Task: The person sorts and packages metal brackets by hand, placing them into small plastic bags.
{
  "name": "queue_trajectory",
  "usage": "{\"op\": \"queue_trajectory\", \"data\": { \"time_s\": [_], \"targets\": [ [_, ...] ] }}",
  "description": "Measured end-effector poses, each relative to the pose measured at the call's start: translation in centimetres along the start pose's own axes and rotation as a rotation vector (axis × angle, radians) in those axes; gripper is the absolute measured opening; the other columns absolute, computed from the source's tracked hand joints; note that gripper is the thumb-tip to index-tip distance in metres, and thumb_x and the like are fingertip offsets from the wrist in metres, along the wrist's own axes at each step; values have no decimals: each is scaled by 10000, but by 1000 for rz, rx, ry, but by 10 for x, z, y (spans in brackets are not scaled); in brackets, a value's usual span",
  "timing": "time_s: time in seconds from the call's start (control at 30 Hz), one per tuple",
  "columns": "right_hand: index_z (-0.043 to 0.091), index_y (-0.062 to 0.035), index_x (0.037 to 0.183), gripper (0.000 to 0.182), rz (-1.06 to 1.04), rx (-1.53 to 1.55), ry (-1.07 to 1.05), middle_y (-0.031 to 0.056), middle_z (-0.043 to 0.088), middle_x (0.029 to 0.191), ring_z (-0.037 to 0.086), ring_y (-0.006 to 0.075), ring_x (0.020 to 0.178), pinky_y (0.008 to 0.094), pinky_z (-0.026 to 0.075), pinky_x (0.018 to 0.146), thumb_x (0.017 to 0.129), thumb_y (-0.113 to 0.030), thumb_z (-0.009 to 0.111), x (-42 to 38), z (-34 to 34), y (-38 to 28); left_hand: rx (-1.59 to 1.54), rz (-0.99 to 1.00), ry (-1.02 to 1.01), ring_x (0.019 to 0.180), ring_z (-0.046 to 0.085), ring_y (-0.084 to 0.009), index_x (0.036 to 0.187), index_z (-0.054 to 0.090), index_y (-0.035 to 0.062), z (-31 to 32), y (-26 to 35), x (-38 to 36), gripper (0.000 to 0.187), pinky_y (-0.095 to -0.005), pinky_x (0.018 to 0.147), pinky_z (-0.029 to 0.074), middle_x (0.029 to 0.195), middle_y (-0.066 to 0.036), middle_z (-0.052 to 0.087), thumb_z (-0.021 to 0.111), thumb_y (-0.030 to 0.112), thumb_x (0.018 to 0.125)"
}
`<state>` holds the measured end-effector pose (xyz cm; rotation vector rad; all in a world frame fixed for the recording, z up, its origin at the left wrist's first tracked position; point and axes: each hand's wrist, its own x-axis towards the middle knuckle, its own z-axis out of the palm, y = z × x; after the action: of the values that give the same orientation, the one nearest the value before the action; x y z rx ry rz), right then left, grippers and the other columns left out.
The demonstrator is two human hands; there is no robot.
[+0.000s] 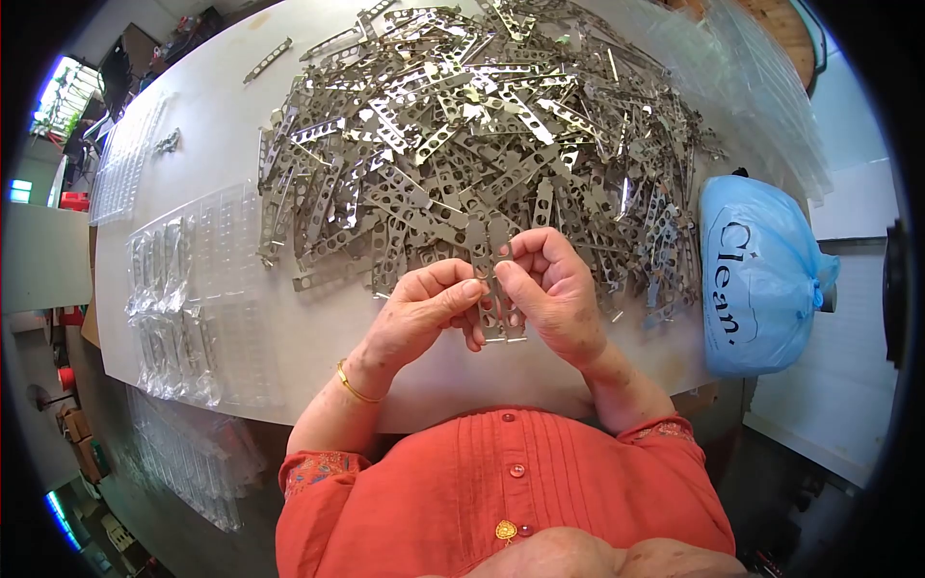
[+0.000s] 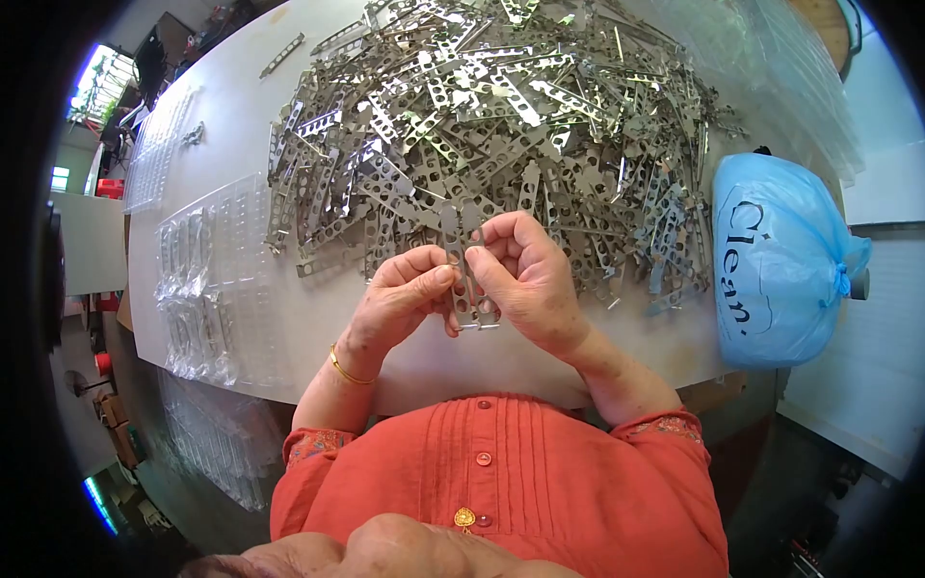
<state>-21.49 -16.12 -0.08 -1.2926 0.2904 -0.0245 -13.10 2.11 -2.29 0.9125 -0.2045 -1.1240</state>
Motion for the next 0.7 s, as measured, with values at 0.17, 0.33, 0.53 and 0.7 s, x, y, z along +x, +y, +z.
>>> {"op": "queue_trajectory", "data": {
  "time_s": [0.17, 0.33, 0.53, 0.7],
  "targets": [
    [518, -30, 1100, 154, -9, 2, -3, 19, 614, 859, 594, 40, 679, 200, 503, 530, 981, -52, 611, 0, -1, 1, 11, -16, 5, 690, 686, -159, 1002, 602, 29, 1, 0, 0, 212, -284, 628, 562, 898, -80, 690, 586, 238, 1031],
    [518, -29, 1101, 158, 1, -5, 5, 17, 616, 862, 591, 36, 677, 197, 500, 527, 979, -52, 616, -1, 1, 0, -20, -16, 0, 689, 687, -166, 1008, 602, 25, -2, -2, 0, 205, -296, 630, 570, 909, -82, 685, 588, 228, 1029],
    [519, -33, 1099, 163, 7, 5, 3, 14, 616, 861, 586, 34, 679, 195, 496, 523, 975, -50, 623, 0, 1, 0, -11, -18, -4, 691, 690, -172, 1002, 600, 22, 1, 0, 0, 204, -298, 629, 572, 913, -87, 682, 594, 225, 1026],
    [515, -31, 1100, 163, 4, -12, -1, 15, 612, 863, 581, 33, 676, 195, 495, 526, 976, -46, 619, 0, 0, 1, -18, -17, -7, 692, 690, -172, 1008, 600, 17, -1, -2, 0, 207, -299, 628, 572, 911, -92, 682, 595, 223, 1025]
  ]
}}
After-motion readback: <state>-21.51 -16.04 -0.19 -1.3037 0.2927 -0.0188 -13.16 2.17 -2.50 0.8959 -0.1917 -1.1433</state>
